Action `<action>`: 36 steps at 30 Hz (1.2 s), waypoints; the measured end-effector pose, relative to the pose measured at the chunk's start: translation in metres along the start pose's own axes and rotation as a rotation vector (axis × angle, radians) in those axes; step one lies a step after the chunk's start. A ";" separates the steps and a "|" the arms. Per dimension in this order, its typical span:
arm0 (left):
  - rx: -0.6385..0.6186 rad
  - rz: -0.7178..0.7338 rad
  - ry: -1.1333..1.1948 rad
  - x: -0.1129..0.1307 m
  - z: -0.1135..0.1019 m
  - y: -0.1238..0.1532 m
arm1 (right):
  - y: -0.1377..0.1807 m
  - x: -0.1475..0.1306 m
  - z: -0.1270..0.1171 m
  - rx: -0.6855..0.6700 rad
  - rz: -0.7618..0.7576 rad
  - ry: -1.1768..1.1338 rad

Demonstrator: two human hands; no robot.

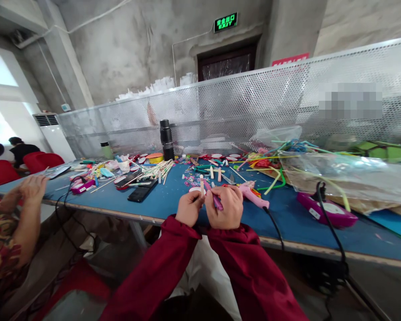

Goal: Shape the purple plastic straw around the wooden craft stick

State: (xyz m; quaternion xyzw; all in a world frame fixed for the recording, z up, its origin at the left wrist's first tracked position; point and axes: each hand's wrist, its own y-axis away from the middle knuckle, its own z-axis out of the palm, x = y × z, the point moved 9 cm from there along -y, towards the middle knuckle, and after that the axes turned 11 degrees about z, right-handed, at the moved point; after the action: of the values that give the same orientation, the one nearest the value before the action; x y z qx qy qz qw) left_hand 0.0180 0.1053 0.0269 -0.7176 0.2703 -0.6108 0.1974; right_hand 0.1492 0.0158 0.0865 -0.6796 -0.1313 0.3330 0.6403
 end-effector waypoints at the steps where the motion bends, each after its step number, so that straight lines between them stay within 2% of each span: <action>1: 0.002 0.001 0.007 0.000 0.000 0.000 | 0.000 0.000 0.000 0.003 -0.003 -0.002; 23: 0.002 0.001 -0.028 -0.003 0.000 0.000 | 0.001 0.000 0.004 -0.057 -0.002 -0.035; 36: 0.012 -0.003 -0.005 -0.001 -0.001 0.000 | 0.002 0.000 0.002 -0.029 0.000 -0.012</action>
State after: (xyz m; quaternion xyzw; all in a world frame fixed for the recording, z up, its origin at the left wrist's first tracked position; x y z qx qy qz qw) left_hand 0.0171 0.1056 0.0262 -0.7183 0.2650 -0.6110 0.2014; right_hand 0.1474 0.0173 0.0848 -0.6868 -0.1401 0.3352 0.6296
